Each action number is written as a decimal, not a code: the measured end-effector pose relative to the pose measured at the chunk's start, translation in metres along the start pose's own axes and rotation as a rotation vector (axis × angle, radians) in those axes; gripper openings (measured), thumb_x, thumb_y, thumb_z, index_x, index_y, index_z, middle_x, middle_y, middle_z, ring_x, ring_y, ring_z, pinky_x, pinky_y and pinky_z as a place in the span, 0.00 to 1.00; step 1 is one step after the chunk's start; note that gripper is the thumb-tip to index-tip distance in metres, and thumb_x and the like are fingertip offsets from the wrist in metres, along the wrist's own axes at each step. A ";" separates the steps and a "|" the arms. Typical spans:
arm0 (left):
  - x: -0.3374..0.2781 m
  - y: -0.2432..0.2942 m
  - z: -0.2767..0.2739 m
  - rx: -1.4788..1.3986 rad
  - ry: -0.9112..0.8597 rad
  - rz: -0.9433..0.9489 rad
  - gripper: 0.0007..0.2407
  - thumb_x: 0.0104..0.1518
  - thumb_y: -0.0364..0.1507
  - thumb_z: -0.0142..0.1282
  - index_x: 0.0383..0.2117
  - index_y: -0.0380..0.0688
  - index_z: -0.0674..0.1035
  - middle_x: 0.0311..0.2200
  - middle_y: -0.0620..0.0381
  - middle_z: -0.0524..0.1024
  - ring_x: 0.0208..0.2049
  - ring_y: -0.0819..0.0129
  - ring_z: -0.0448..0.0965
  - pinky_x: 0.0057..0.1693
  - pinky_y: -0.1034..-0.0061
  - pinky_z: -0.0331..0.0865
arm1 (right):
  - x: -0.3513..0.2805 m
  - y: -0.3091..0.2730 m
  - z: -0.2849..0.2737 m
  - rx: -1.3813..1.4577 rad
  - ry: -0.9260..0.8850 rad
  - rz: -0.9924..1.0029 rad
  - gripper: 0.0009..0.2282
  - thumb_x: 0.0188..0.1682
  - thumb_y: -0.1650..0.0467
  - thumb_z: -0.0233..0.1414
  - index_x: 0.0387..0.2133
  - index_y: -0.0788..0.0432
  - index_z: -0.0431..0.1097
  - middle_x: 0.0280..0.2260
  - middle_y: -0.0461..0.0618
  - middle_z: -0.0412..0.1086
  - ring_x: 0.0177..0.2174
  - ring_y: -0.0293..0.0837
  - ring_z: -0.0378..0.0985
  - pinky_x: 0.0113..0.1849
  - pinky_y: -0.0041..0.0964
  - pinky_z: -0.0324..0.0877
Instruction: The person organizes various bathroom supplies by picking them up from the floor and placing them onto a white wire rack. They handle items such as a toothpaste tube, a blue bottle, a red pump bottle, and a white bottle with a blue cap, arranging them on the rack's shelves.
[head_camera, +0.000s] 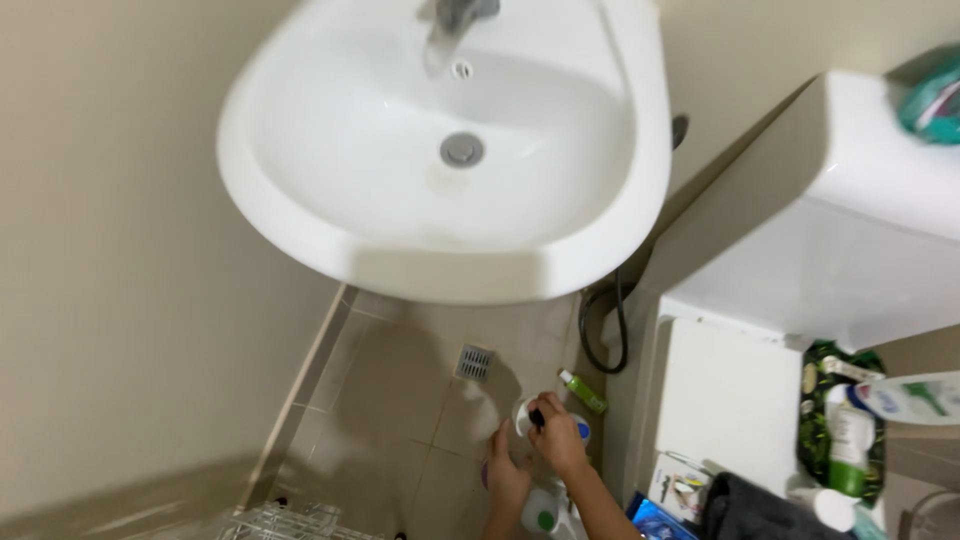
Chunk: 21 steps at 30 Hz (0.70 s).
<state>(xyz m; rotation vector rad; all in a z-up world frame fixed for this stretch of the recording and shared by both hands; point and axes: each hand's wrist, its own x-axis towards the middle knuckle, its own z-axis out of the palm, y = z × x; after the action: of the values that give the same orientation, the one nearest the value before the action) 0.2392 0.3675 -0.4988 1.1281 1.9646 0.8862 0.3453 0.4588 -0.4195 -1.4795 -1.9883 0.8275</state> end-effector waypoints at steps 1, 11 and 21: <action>-0.009 0.022 -0.013 -0.006 0.007 0.010 0.34 0.45 0.22 0.62 0.64 0.51 0.64 0.58 0.50 0.68 0.58 0.52 0.71 0.62 0.64 0.66 | -0.006 -0.025 -0.024 -0.004 0.008 -0.011 0.18 0.31 0.77 0.56 0.38 0.54 0.71 0.46 0.44 0.69 0.37 0.55 0.77 0.42 0.44 0.71; -0.122 0.155 -0.072 0.111 0.153 0.428 0.16 0.50 0.28 0.60 0.48 0.47 0.78 0.49 0.58 0.76 0.48 0.60 0.77 0.52 0.67 0.70 | -0.103 -0.206 -0.204 0.003 -0.101 -0.010 0.14 0.32 0.74 0.59 0.35 0.51 0.75 0.45 0.39 0.71 0.38 0.46 0.80 0.42 0.35 0.75; -0.286 0.361 -0.232 -0.344 0.123 0.363 0.16 0.52 0.19 0.54 0.49 0.43 0.76 0.51 0.53 0.75 0.49 0.58 0.77 0.55 0.71 0.67 | -0.178 -0.337 -0.320 0.029 -0.219 -0.281 0.13 0.36 0.74 0.56 0.37 0.52 0.75 0.43 0.47 0.70 0.37 0.52 0.78 0.39 0.40 0.74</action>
<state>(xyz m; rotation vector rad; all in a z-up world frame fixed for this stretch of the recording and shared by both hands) 0.3091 0.2016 -0.0154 1.2643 1.6370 1.4522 0.4057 0.2673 0.0354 -1.0968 -2.2674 0.9211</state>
